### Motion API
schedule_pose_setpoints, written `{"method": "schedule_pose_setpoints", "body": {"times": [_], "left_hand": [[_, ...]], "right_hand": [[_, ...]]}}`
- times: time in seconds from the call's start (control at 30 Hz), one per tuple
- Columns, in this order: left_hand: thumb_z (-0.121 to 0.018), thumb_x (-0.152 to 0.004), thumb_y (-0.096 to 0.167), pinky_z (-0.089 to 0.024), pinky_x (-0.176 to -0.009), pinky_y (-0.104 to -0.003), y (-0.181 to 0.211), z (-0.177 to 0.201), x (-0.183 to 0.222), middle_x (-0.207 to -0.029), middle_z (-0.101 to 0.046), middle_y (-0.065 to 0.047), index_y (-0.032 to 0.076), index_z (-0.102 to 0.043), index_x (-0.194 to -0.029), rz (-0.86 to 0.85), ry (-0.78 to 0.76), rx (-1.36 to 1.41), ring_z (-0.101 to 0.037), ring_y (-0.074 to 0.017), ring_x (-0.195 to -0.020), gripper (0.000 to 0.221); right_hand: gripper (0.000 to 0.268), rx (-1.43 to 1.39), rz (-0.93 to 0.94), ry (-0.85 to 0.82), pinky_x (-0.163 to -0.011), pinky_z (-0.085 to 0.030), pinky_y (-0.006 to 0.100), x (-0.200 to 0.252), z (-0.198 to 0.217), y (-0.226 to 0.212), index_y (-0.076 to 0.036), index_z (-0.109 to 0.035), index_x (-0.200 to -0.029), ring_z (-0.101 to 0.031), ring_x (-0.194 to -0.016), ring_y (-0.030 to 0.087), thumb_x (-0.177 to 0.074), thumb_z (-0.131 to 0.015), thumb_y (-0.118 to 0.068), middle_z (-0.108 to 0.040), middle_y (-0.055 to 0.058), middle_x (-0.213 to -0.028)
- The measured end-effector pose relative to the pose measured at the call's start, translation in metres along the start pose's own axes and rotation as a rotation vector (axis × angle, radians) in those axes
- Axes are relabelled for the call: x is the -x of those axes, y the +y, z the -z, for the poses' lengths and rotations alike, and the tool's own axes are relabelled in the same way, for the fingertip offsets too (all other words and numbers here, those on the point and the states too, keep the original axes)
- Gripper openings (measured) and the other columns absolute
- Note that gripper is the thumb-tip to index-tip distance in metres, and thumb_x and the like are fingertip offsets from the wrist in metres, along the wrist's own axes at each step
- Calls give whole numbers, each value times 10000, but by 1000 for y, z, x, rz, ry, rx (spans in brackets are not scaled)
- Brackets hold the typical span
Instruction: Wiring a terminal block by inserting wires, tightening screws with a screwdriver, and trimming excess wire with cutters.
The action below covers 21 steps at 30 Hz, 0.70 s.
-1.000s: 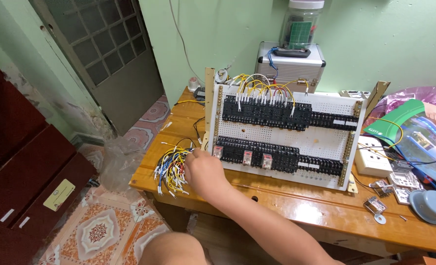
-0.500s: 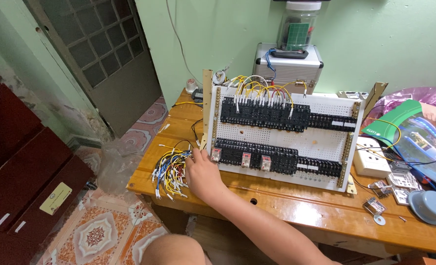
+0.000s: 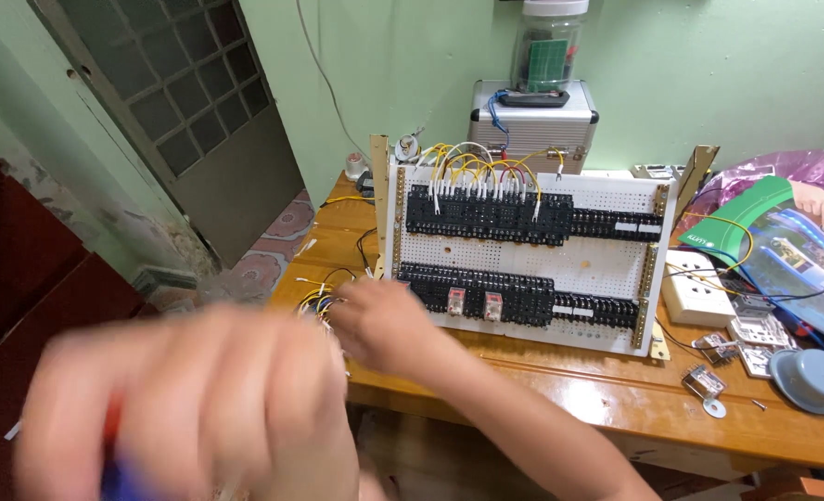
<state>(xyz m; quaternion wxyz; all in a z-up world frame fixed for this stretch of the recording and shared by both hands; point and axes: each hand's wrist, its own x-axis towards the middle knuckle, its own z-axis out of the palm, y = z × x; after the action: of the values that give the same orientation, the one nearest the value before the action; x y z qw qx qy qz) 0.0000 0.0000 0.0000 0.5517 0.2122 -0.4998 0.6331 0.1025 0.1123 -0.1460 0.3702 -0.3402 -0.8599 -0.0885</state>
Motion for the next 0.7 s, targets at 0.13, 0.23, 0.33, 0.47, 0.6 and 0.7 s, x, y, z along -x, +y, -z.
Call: {"method": "schedule_pose_setpoints", "body": {"times": [0.13,0.23,0.33,0.47,0.6,0.7], "left_hand": [[-401,-978,284,-196,-540,-263,-5,52,-49,-565,-224,73,233,-536,-933,261,-25,-785,-162,-87,-480,151],[-544,-934,362,-388,-487,-317,-18,106,-50,-654,-555,-29,153,-568,-938,-74,570,-1168,-474,-140,-580,211],[-488,-1062,405,-392,-444,-210,-33,128,-40,-1012,-669,-111,170,-481,-1112,-6,249,-1488,-603,-141,-543,240],[-477,-1108,219,-613,-672,-221,-48,149,-26,-1228,-627,-102,92,-500,-1219,66,-38,-1652,-726,-161,-743,171],[-498,-1093,135,-646,-788,-273,-56,158,-19,-1228,-606,-123,52,-541,-1212,77,-247,-1759,-717,-185,-915,151],[-570,-1059,92,-633,-830,-258,-57,157,-18,-1254,-592,-91,83,-541,-1256,118,-291,-1778,-684,-184,-995,199]], "right_hand": [[70,-74,-30,143,-677,-500,430,-8,87,29,-60,-687,-867,-630,-736,285,-851,-620,-49,-678,70,-818],[95,124,-92,320,-746,-560,410,6,138,61,-121,-745,-879,-711,-816,219,-853,-725,-32,-747,33,-866],[86,363,-357,336,-744,-479,445,33,171,93,-42,-722,-865,-646,-802,302,-930,-726,-98,-721,102,-877],[212,515,-637,268,-837,-456,451,69,180,131,-145,-778,-969,-650,-934,316,-1008,-717,-345,-711,68,-969],[255,255,-786,216,-939,-446,432,68,175,132,-146,-784,-1017,-674,-1076,357,-1003,-698,-385,-736,104,-1088],[264,280,-812,200,-933,-436,442,66,174,129,-176,-783,-1029,-666,-1079,328,-983,-715,-426,-732,78,-1089]]}}
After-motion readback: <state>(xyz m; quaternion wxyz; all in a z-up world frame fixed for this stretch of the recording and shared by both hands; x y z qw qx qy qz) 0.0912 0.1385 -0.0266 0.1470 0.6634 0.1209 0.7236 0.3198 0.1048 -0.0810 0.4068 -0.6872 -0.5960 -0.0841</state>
